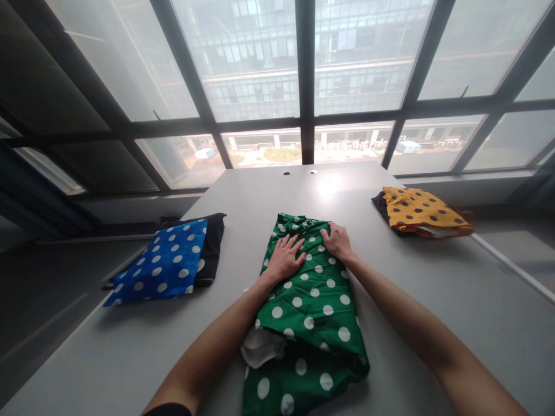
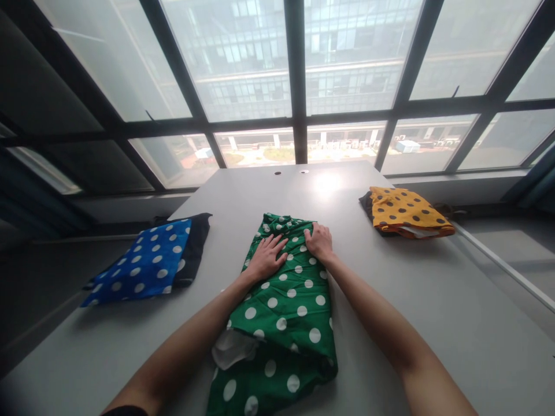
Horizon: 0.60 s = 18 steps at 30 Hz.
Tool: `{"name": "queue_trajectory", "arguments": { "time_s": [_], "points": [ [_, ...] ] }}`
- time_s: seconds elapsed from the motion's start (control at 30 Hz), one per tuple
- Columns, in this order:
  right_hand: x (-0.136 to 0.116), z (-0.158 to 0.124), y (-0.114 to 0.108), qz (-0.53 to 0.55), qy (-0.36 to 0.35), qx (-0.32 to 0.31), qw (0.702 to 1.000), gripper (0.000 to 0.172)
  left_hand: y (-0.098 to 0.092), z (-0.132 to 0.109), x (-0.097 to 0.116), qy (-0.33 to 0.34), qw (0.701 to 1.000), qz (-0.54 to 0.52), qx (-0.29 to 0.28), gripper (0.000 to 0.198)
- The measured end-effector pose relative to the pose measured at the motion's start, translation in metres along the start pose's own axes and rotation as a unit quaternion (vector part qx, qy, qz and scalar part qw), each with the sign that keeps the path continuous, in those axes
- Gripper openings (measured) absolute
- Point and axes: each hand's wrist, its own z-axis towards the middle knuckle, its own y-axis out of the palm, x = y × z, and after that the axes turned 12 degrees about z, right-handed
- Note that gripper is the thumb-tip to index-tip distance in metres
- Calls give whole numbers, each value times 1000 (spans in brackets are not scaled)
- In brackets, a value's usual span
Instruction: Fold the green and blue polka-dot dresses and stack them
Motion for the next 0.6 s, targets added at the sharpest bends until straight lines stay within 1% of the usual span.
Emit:
{"name": "queue_trajectory", "arguments": {
  "time_s": [0.1, 0.17, 0.27, 0.37, 0.47, 0.53, 0.6],
  "points": [
    [3, 34, 4, 39, 19, -3, 999, 58, 0, 0, -1, 5, 1000, 1, 1, 58],
    [7, 54, 6, 77, 15, -10, 997, 57, 0, -1, -1, 7, 1000, 2, 4, 58],
    [17, 71, 3, 128, -3, -5, 992, 58, 1, -1, -2, 6, 1000, -1, 2, 58],
    [32, 75, -9, 156, -20, 20, 987, 58, 2, -1, -2, 4, 1000, -10, -4, 59],
    [43, 71, -19, 161, -37, 32, 986, 46, 2, -1, -1, 3, 1000, -15, -4, 59],
    [47, 68, -22, 159, -46, 31, 986, 37, 1, -1, -1, 1, 1000, -16, -1, 58],
    [48, 64, -21, 158, -54, 22, 986, 35, 0, -1, -1, 0, 1000, -17, -1, 58]
  ]
}}
